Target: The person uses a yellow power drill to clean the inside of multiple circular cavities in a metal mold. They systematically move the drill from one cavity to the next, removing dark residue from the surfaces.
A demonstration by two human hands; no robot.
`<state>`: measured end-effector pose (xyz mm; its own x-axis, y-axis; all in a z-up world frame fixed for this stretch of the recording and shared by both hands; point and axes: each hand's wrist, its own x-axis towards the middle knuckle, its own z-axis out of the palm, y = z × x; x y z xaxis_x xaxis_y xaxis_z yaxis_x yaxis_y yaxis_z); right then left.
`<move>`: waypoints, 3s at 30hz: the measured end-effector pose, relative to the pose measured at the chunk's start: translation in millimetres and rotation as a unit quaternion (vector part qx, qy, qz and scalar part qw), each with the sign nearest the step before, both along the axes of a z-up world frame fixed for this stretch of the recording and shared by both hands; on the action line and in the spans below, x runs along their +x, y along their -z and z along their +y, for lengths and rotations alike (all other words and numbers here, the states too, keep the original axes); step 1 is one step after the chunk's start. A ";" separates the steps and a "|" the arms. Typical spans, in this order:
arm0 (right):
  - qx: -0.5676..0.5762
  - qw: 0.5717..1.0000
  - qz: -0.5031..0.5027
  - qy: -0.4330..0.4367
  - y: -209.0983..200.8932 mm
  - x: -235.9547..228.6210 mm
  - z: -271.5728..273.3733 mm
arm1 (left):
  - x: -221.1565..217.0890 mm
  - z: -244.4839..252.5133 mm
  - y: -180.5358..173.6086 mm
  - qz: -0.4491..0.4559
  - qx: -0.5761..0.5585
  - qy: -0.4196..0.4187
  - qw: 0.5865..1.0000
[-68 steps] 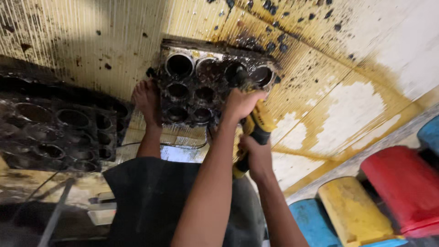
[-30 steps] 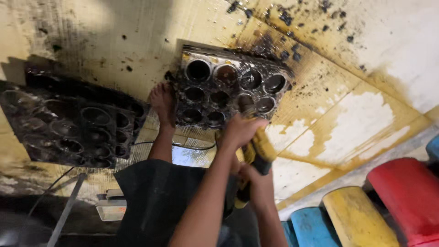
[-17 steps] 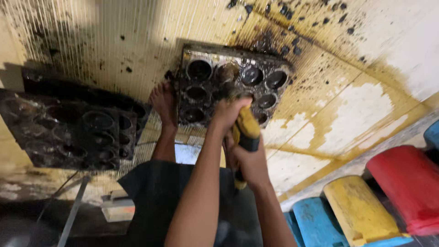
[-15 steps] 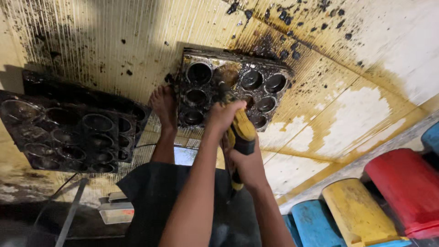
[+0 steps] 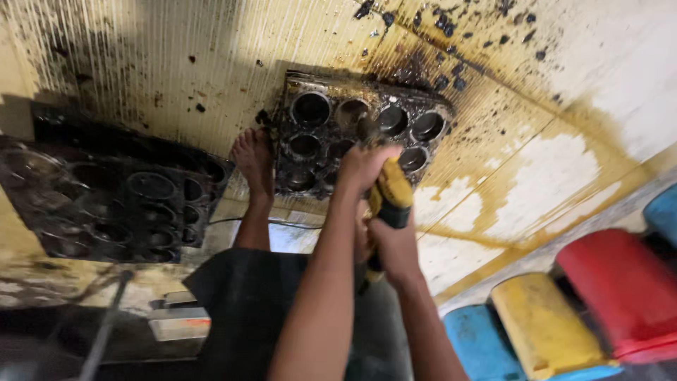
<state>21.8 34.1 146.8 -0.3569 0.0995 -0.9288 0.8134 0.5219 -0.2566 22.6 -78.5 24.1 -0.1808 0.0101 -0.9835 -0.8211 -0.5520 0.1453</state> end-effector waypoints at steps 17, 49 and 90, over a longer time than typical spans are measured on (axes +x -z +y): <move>-0.021 0.997 -0.030 -0.068 -8.2 -25.4 -10.3 | 1.8 11.0 20.9 0.034 0.015 -0.075 0.996; -0.162 0.974 0.098 -0.125 1.8 27.6 -74.9 | 55.3 -86.6 2.9 0.059 0.008 -0.102 0.993; -0.107 0.985 0.074 -0.116 -7.6 27.2 -114.1 | 67.3 -67.3 24.1 0.039 0.021 -0.134 0.990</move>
<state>49.1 -80.0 154.4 -0.4808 -0.1931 -0.8553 0.6241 0.6098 -0.4885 89.9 -145.8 0.0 -0.2584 -0.0074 -0.9660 -0.6320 -0.7550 0.1748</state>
